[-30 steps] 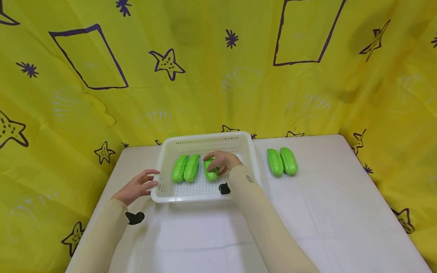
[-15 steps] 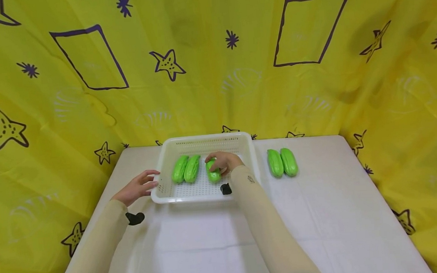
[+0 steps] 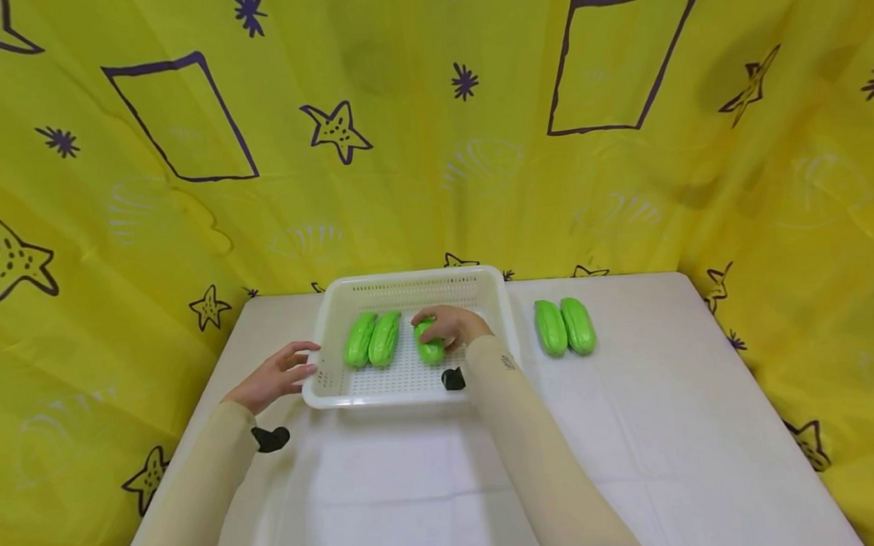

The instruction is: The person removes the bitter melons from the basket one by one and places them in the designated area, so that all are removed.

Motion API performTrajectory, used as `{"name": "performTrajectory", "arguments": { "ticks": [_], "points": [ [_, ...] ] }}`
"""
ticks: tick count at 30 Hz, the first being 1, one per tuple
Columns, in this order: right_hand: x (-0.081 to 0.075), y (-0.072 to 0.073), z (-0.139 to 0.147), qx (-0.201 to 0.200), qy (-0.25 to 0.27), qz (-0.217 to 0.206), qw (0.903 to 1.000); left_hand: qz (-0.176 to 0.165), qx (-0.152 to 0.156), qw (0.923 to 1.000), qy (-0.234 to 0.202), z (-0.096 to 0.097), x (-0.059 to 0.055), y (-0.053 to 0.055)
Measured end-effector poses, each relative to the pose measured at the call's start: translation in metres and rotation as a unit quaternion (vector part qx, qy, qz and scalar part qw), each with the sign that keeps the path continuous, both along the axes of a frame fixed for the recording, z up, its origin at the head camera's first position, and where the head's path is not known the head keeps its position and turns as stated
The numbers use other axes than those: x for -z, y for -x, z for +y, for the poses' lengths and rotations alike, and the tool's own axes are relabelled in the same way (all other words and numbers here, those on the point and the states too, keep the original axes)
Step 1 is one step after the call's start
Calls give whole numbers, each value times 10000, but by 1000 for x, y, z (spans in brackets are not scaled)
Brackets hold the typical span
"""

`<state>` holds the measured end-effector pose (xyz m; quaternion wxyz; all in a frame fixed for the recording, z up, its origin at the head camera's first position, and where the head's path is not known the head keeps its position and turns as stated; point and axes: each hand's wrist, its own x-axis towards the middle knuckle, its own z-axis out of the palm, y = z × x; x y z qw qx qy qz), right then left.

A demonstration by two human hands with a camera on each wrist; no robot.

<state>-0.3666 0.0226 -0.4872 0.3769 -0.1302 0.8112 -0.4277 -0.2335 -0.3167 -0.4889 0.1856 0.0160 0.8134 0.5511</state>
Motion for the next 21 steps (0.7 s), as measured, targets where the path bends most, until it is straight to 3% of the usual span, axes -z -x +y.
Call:
{"name": "performTrajectory", "arguments": {
  "ticks": [10, 21],
  "points": [
    [12, 7, 4, 129, 901, 351, 9952, 11, 2, 10000, 48, 1, -2, 0],
    [14, 7, 9, -61, 1095, 529, 9926, -9, -16, 10000, 39, 1, -1, 1]
  ]
}}
